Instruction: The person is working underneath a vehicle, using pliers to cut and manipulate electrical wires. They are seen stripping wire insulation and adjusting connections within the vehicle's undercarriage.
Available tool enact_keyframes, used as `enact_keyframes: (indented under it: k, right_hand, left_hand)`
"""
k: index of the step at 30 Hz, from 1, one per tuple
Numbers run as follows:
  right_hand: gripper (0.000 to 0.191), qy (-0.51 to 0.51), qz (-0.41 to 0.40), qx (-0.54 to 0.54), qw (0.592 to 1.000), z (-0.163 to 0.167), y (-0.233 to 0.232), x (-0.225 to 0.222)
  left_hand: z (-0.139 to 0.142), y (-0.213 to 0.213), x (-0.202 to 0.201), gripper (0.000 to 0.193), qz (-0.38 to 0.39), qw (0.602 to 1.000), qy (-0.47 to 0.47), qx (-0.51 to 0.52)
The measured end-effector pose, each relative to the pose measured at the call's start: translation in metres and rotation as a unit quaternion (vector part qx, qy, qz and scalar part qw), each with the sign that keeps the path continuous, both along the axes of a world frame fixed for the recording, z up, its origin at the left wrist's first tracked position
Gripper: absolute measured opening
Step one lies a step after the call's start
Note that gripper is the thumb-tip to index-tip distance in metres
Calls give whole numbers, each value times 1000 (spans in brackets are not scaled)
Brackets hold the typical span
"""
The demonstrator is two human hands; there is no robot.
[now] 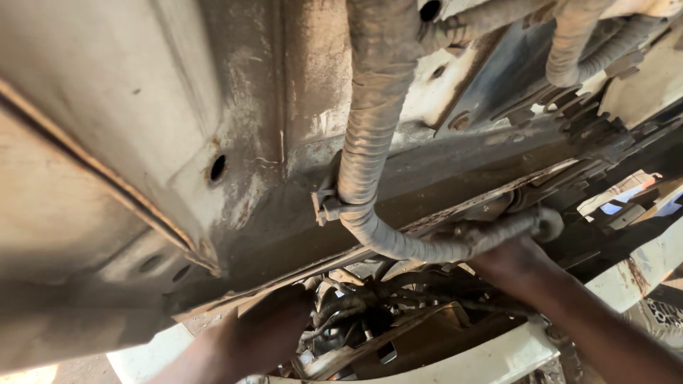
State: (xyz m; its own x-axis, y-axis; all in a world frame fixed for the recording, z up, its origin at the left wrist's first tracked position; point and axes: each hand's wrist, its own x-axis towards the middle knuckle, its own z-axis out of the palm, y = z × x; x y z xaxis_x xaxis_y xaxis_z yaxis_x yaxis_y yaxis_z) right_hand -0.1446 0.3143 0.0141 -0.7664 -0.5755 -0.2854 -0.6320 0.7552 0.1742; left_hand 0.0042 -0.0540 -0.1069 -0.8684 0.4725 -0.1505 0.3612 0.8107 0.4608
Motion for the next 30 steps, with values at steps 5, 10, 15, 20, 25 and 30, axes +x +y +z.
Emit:
enact_keyframes:
  k: [5,10,15,20,25,30]
  right_hand:
    - [40,73,160,-123,977,-16,-10,-19]
    - [43,92,181,-134,970,-35,-23,0]
    - [44,51,164,-161,972,-47,-38,-13]
    - [45,12,145,-176,974,-45,-56,-58]
    - [46,13,149,-211,966,-47,-63,-41]
    - [47,78,202,-299,929,-37,-49,18]
  left_hand:
    - [-57,21,-39,67,18,995,-71,-75]
    - [-74,25,-53,81,-135,978,-94,-129]
    - [-64,23,-58,97,-153,964,-181,-118]
    - [-27,24,-92,92,-100,972,-180,-115]
    - [3,24,-140,87,48,981,-88,-164]
    - [4,15,-136,82,69,980,-83,-165]
